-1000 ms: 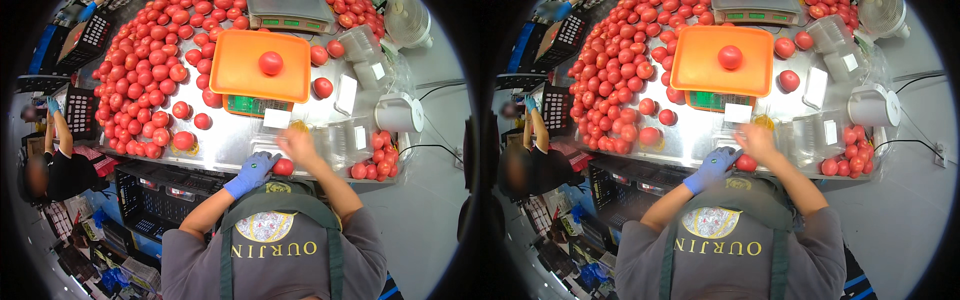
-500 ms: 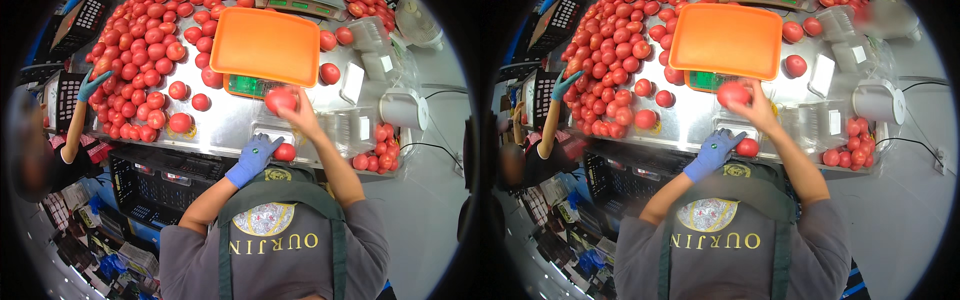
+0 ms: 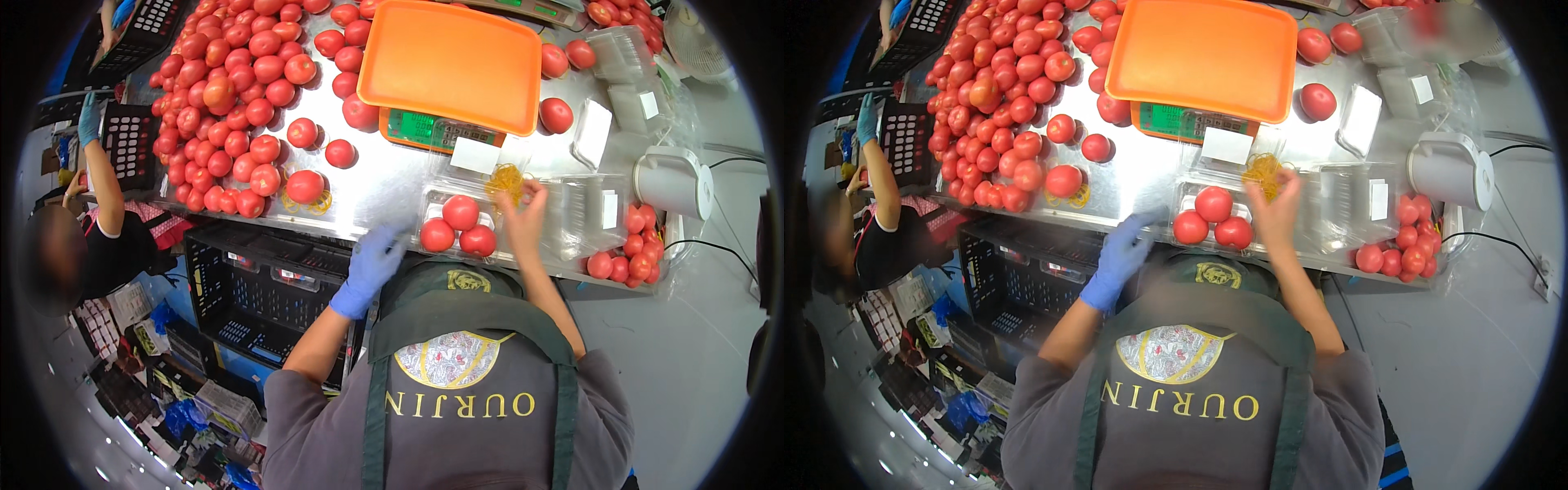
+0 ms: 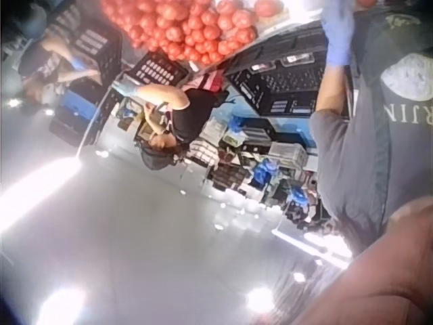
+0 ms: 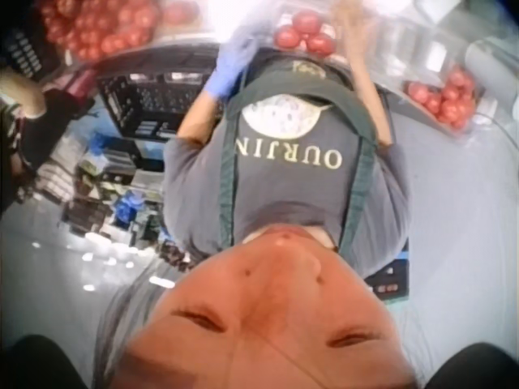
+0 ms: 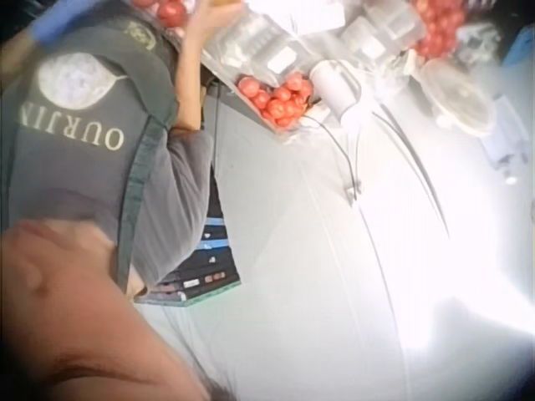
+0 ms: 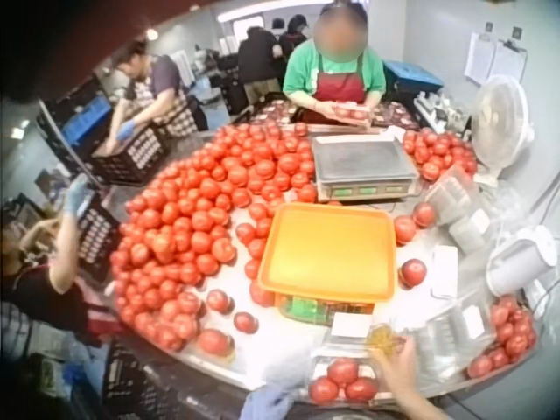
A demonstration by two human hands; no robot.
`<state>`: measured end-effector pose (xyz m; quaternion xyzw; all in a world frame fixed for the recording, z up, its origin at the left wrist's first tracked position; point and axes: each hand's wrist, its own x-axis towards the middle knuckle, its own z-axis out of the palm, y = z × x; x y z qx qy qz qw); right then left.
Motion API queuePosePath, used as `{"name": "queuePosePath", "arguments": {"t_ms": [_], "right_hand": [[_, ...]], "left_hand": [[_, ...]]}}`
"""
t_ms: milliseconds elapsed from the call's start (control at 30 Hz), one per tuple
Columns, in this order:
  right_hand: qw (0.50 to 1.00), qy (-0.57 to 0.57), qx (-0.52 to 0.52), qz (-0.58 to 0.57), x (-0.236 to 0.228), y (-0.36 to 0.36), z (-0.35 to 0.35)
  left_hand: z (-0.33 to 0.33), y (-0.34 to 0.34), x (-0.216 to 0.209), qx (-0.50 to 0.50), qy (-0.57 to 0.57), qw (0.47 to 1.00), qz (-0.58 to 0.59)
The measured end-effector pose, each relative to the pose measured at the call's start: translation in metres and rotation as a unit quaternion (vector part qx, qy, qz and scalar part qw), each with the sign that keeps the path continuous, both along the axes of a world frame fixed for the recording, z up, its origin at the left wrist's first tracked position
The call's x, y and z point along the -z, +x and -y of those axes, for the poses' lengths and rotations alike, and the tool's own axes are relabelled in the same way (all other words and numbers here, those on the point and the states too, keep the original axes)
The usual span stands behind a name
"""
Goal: The person places tomatoes from a large pile onto a digital scale, then transfers them into clear plastic containers. The person seals the containers with lids and labels them before placing them into a black crate. The process is repeated continuously throughout the clip.
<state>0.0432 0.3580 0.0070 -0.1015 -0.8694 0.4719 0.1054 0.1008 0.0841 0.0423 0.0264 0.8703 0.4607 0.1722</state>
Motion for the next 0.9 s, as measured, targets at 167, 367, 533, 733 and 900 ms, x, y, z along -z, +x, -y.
{"name": "queuePosePath", "arguments": {"t_ms": [167, 367, 533, 733, 900], "right_hand": [[0.796, -0.578, -0.096, 0.152, 0.009, -0.015, -0.053], [0.972, -0.104, -0.105, 0.182, -0.005, 0.071, -0.032], [0.895, -0.297, -0.09, 0.321, 0.037, 0.097, -0.043], [0.86, -0.421, -0.123, 0.261, 0.006, 0.056, -0.004], [0.873, -0.316, -0.304, 0.214, -0.04, 0.017, 0.027]], "left_hand": [[0.006, -0.022, 0.037, -0.202, 0.389, 0.872, 0.219], [-0.02, -0.003, 0.046, -0.103, 0.286, 0.925, 0.229], [-0.021, 0.007, 0.059, -0.092, 0.185, 0.951, 0.23], [-0.001, 0.008, 0.072, -0.083, 0.208, 0.941, 0.253], [0.035, -0.056, -0.009, -0.083, 0.131, 0.986, -0.067]]}}
